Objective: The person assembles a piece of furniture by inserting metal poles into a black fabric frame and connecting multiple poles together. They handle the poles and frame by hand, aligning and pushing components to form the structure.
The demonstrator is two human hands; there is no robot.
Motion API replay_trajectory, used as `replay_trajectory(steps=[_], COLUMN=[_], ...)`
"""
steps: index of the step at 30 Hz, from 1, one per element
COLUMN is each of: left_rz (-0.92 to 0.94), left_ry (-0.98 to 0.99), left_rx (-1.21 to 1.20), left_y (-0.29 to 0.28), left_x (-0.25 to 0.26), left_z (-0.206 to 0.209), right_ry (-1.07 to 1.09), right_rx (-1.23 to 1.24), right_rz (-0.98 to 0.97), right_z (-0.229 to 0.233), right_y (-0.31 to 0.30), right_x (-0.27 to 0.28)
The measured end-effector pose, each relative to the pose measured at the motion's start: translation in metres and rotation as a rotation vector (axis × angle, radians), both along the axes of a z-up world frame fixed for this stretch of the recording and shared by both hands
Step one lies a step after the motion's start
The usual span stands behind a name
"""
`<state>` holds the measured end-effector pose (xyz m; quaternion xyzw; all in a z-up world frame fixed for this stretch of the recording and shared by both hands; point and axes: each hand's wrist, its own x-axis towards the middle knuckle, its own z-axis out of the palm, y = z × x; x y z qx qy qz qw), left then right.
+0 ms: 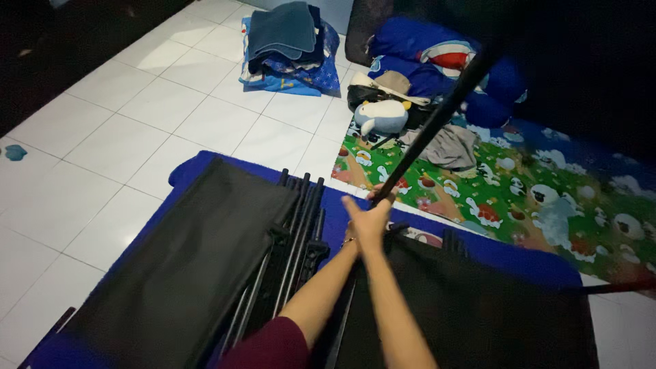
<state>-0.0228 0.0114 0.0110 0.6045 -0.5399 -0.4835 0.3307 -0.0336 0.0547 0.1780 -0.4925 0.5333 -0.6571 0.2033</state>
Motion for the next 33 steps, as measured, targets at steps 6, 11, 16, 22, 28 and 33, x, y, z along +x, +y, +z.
replay_trajectory(steps=[6, 11, 16, 22, 28, 33], left_rz=[0.034, 0.183, 0.171, 0.145, 0.050, 0.079], left_ry=[-0.109, -0.135, -0.025, -0.082, -0.055, -0.096], left_rx=[-0.031, 0.077, 0.036, 0.080, 0.006, 0.003], left_y=[0.006, 0.005, 0.020, 0.022, 0.003, 0.006], left_x=[0.005, -0.003, -0.008, -0.001, -0.006, -0.007], left_z=[-0.024, -0.004, 0.018, 0.021, -0.003, -0.020], right_ry=[-0.077, 0.019, 0.039, 0.174, 0.037, 0.057], right_rx=[-0.044, 0.243, 0.386, 0.486, 0.010, 0.009], right_rz=[-0.205, 0.486, 1.168, 1.034, -0.051, -0.168], right_z=[-0.036, -0.022, 0.017, 0.043, -0.014, -0.053], right_y=[-0.044, -0.058, -0.056, -0.057, 0.008, -0.026], right_x=[0.003, -0.049, -0.079, -0.067, 0.003, -0.004])
